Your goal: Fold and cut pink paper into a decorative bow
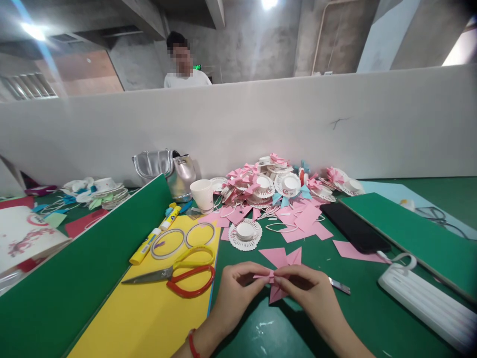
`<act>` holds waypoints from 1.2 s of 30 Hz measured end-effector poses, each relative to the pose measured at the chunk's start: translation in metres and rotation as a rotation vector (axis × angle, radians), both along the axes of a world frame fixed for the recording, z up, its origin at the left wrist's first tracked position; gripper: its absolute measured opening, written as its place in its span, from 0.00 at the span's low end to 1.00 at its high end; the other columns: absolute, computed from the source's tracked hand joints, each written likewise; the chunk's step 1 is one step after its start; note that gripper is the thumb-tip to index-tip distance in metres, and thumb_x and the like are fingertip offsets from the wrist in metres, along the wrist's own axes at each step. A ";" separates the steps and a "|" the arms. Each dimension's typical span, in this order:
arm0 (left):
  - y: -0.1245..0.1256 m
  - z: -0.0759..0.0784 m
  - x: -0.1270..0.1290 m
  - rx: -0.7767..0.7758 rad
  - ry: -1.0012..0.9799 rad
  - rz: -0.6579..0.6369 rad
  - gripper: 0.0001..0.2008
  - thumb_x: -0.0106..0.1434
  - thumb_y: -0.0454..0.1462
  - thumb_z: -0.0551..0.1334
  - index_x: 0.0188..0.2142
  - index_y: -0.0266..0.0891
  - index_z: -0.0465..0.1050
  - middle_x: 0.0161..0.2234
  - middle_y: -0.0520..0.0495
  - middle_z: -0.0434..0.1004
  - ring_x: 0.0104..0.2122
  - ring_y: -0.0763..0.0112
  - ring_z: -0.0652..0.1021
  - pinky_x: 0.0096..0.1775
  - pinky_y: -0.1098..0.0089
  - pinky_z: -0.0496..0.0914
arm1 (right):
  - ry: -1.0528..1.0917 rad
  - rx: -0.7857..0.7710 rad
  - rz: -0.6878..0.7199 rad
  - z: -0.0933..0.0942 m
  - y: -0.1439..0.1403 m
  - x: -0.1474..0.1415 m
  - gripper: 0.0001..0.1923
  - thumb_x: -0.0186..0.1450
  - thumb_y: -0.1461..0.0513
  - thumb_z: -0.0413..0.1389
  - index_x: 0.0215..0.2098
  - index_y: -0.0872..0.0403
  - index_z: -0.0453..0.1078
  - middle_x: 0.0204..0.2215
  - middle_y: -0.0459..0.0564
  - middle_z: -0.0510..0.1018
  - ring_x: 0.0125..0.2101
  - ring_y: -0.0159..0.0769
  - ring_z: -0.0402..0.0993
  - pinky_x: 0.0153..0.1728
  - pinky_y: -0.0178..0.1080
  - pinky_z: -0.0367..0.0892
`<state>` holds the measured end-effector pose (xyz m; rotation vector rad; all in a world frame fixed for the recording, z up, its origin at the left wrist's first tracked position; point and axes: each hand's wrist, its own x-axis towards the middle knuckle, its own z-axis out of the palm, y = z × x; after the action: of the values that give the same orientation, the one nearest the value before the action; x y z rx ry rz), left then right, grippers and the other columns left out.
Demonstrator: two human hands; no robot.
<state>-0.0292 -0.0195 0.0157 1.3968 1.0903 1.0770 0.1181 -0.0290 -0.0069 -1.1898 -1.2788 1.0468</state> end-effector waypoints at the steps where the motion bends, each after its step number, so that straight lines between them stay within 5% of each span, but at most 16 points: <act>1: 0.000 0.000 0.000 -0.009 -0.010 0.005 0.03 0.49 0.30 0.64 0.24 0.36 0.77 0.26 0.47 0.78 0.29 0.68 0.76 0.33 0.73 0.70 | 0.033 -0.004 -0.005 -0.001 0.000 -0.001 0.03 0.49 0.61 0.60 0.22 0.53 0.75 0.20 0.49 0.79 0.22 0.39 0.75 0.25 0.37 0.71; 8: 0.000 -0.002 0.003 -0.070 -0.112 0.107 0.05 0.43 0.28 0.66 0.21 0.37 0.75 0.22 0.51 0.77 0.25 0.72 0.75 0.29 0.77 0.69 | 0.017 0.055 -0.115 0.003 -0.003 -0.004 0.03 0.46 0.65 0.60 0.19 0.51 0.76 0.19 0.47 0.80 0.21 0.36 0.75 0.24 0.32 0.71; 16: 0.002 -0.002 0.004 -0.065 -0.240 0.062 0.05 0.46 0.28 0.65 0.19 0.37 0.75 0.21 0.51 0.77 0.23 0.73 0.74 0.29 0.77 0.69 | 0.014 0.018 -0.109 0.006 -0.002 -0.004 0.02 0.46 0.65 0.60 0.18 0.51 0.76 0.18 0.47 0.80 0.20 0.36 0.75 0.22 0.31 0.71; 36: -0.004 0.001 0.006 -0.043 -0.176 0.195 0.04 0.44 0.30 0.66 0.17 0.36 0.74 0.21 0.48 0.78 0.25 0.69 0.77 0.31 0.74 0.70 | 0.033 0.017 -0.156 0.006 -0.006 -0.009 0.04 0.47 0.62 0.60 0.18 0.55 0.73 0.15 0.48 0.75 0.14 0.30 0.66 0.15 0.31 0.64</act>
<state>-0.0233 -0.0235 0.0167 1.1554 1.1307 1.2833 0.1095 -0.0348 -0.0008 -1.2336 -1.1481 0.9358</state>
